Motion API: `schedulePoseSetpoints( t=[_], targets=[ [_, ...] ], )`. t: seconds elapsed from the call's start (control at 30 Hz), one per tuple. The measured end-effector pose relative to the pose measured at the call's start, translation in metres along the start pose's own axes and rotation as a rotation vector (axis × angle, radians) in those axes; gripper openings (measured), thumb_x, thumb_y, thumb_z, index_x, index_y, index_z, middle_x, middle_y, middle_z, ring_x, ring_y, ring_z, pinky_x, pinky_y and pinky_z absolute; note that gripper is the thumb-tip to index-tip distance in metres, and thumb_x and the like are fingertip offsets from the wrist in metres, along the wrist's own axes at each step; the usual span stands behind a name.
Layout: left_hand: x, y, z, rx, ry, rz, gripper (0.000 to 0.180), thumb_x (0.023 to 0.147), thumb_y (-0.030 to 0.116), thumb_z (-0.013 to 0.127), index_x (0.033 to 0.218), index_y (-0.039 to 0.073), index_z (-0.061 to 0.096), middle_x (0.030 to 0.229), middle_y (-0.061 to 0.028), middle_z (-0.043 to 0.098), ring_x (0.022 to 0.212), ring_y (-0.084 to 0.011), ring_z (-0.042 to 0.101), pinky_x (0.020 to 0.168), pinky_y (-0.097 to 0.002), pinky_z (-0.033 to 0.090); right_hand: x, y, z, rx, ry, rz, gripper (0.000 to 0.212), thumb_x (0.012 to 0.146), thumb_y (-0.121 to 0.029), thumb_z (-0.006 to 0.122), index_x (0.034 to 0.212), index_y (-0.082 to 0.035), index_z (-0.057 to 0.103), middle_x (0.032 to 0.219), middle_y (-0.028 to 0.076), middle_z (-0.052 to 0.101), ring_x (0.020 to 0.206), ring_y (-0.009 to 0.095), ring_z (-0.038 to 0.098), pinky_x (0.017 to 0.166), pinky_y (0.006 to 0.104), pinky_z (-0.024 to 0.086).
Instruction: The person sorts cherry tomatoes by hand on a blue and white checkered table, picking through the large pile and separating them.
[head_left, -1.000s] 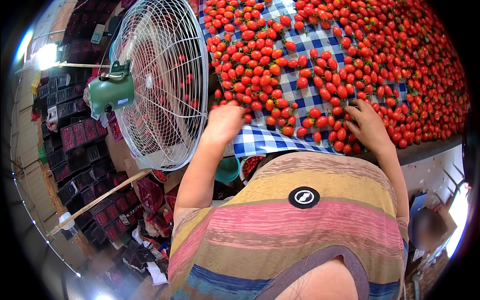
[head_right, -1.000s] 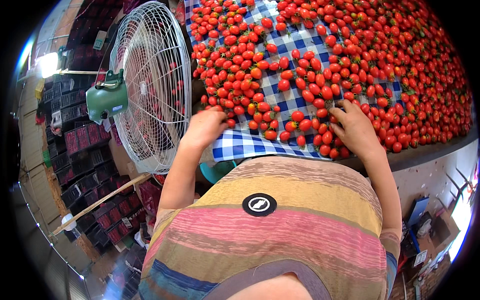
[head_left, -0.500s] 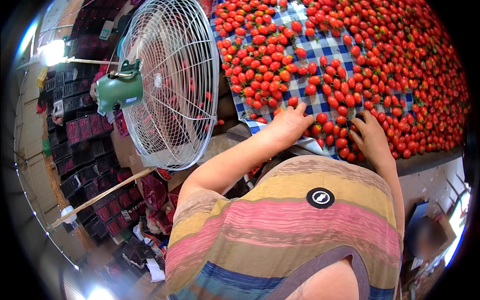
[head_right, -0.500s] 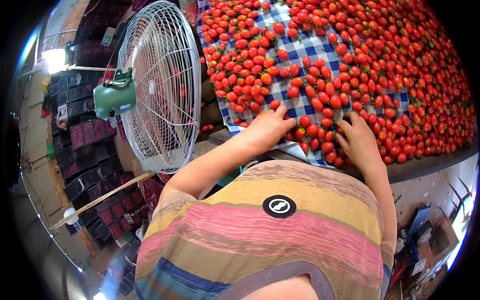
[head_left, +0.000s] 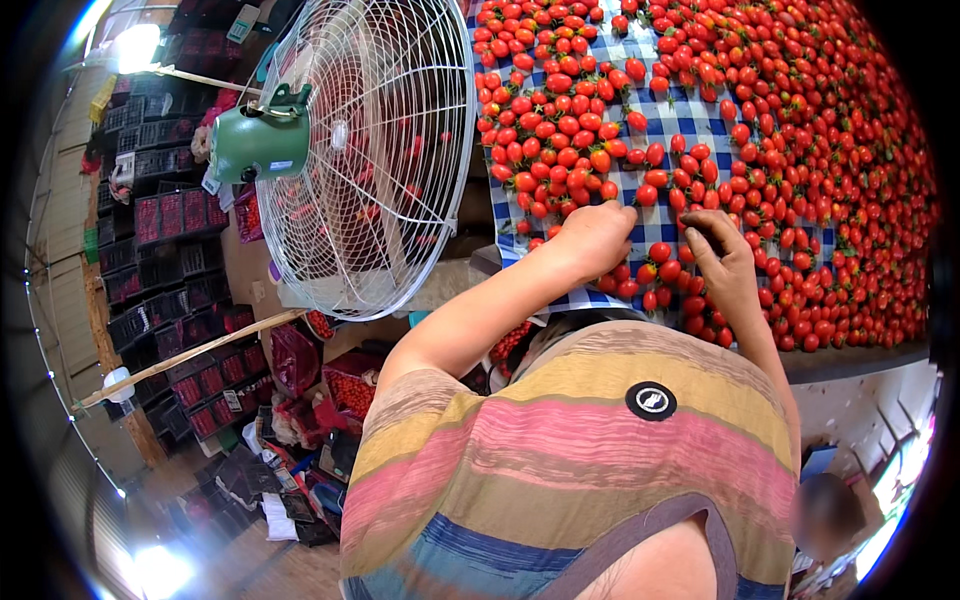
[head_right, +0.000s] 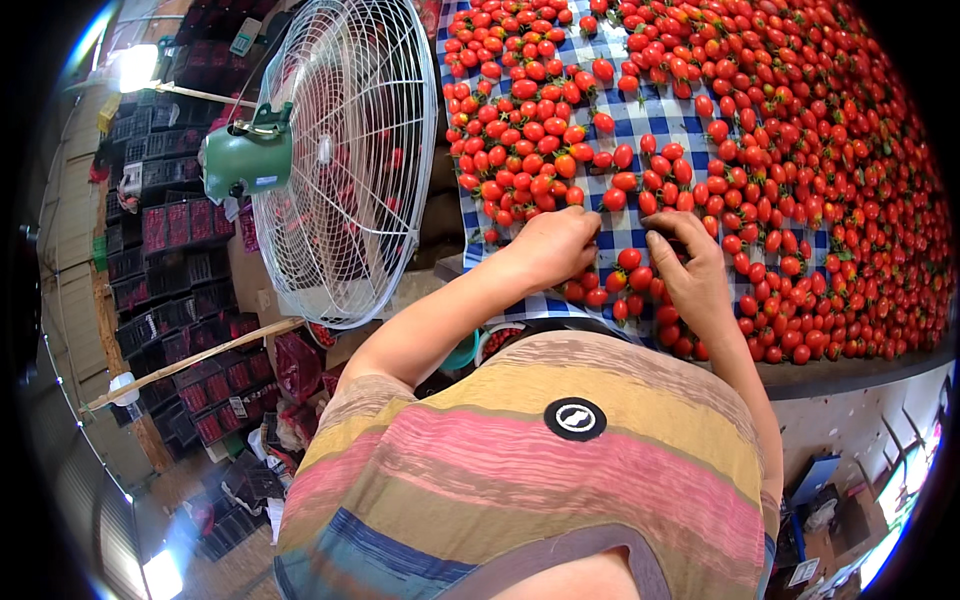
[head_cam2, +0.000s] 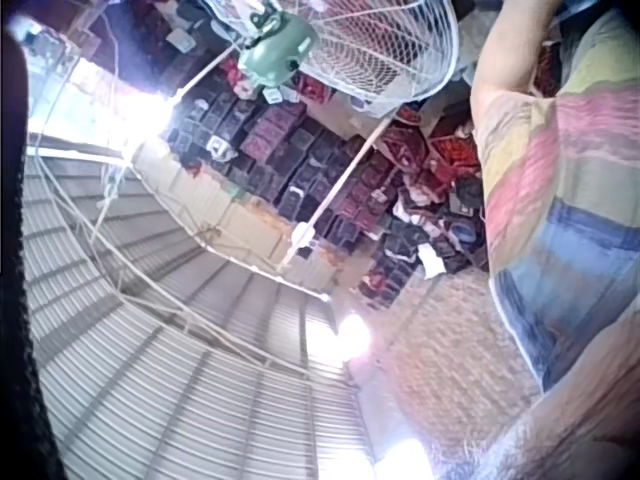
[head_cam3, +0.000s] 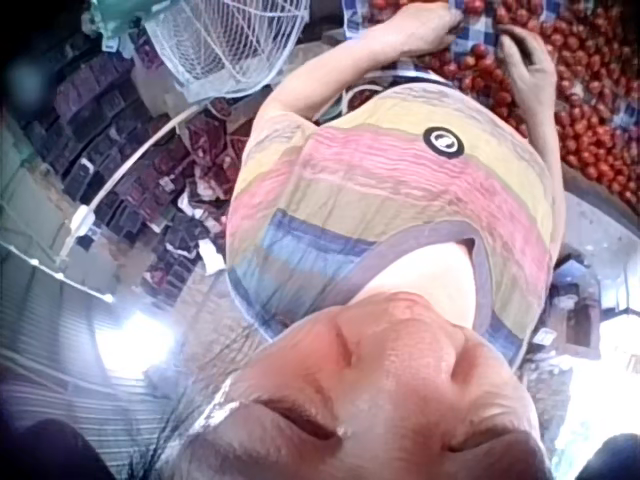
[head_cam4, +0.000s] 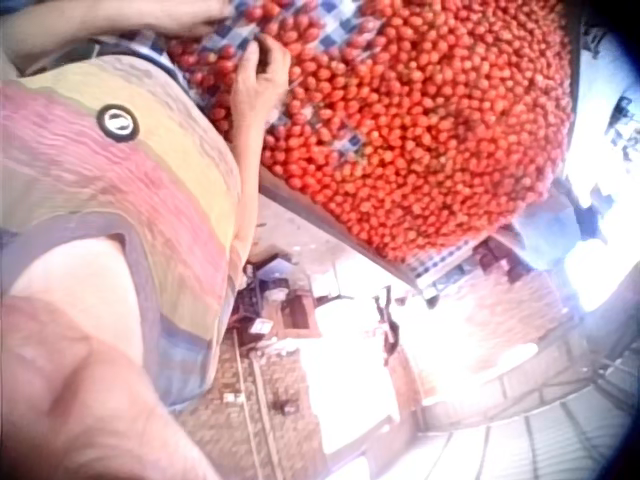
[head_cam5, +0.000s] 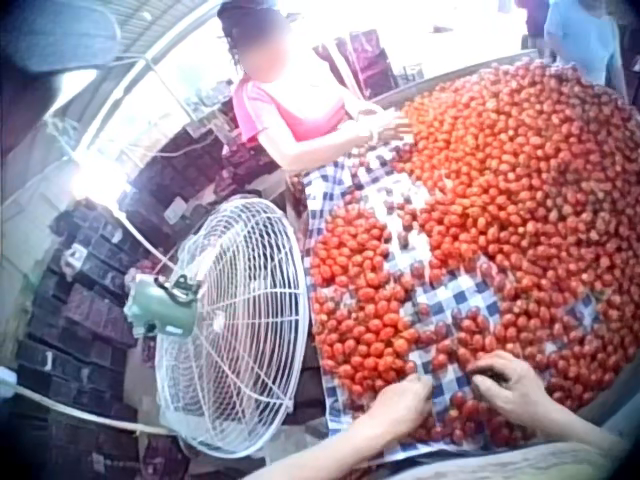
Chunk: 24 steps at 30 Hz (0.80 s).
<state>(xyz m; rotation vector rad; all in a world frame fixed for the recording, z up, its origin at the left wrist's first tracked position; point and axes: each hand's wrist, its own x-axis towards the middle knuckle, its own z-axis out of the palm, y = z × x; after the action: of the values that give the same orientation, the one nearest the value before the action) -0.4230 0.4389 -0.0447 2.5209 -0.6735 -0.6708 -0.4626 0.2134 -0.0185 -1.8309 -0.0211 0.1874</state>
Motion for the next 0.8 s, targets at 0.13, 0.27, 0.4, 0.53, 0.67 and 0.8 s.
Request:
schedulePoseSetpoints(
  t=[0.13,0.27,0.4,0.53,0.67,0.8],
  targets=[
    [-0.002,0.045,-0.047,-0.405,0.18,0.253,0.029,0.087,0.02,0.071,0.11,0.003,0.065,0.104,-0.0167,0.065,0.103,-0.0348,0.065,0.088,-0.0433,0.053,0.007,0.011,0.006,0.92,0.045,0.674,0.041,0.103,-0.037,0.056,0.133,-0.009,0.059,0.123,0.007,0.065,0.107,0.021,0.066,0.096,0.0371,0.051],
    [0.022,-0.001,-0.057,-0.08,0.501,0.166,0.031,0.086,0.023,0.074,0.111,0.004,0.069,0.115,-0.0155,0.065,0.106,-0.0327,0.063,0.094,-0.0407,0.052,0.011,0.026,-0.006,1.263,-0.11,0.666,0.037,0.1,-0.036,0.06,0.121,-0.006,0.062,0.108,0.007,0.064,0.084,0.015,0.063,0.063,0.0246,0.05],
    [-0.01,-0.06,-0.044,0.116,0.444,-0.104,0.03,0.089,0.02,0.072,0.117,0.007,0.069,0.128,-0.0148,0.058,0.118,-0.0358,0.056,0.097,-0.0433,0.05,0.012,0.021,-0.016,1.162,0.045,0.64,0.033,0.099,-0.033,0.062,0.115,-0.004,0.062,0.099,0.005,0.062,0.07,0.01,0.054,0.044,0.0171,0.035],
    [-0.03,-0.091,-0.044,0.1,0.767,-0.215,0.028,0.089,0.015,0.069,0.115,0.005,0.065,0.12,-0.017,0.059,0.109,-0.0394,0.059,0.094,-0.0447,0.051,0.015,0.03,-0.03,1.228,0.105,0.613,0.035,0.099,-0.03,0.063,0.121,-0.004,0.063,0.102,0.007,0.065,0.074,0.012,0.059,0.047,0.0183,0.041],
    [-0.049,-0.052,-0.035,0.133,0.341,-0.258,0.036,0.088,0.019,0.072,0.12,0.004,0.064,0.111,-0.0166,0.062,0.103,-0.0371,0.063,0.088,-0.044,0.053,0.017,0.033,-0.032,1.435,0.144,0.603,0.035,0.1,-0.025,0.062,0.125,-0.001,0.061,0.106,0.01,0.066,0.081,0.017,0.064,0.053,0.0219,0.052],
    [-0.048,-0.036,-0.017,0.188,0.167,-0.401,0.072,0.08,0.035,0.082,0.138,0.007,0.05,0.123,-0.0251,0.053,0.105,-0.0433,0.063,0.09,-0.0475,0.054,0.019,0.048,-0.041,1.526,0.131,0.516,0.036,0.1,-0.022,0.061,0.127,0.001,0.059,0.11,0.013,0.066,0.084,0.022,0.068,0.06,0.0257,0.058]
  ],
)
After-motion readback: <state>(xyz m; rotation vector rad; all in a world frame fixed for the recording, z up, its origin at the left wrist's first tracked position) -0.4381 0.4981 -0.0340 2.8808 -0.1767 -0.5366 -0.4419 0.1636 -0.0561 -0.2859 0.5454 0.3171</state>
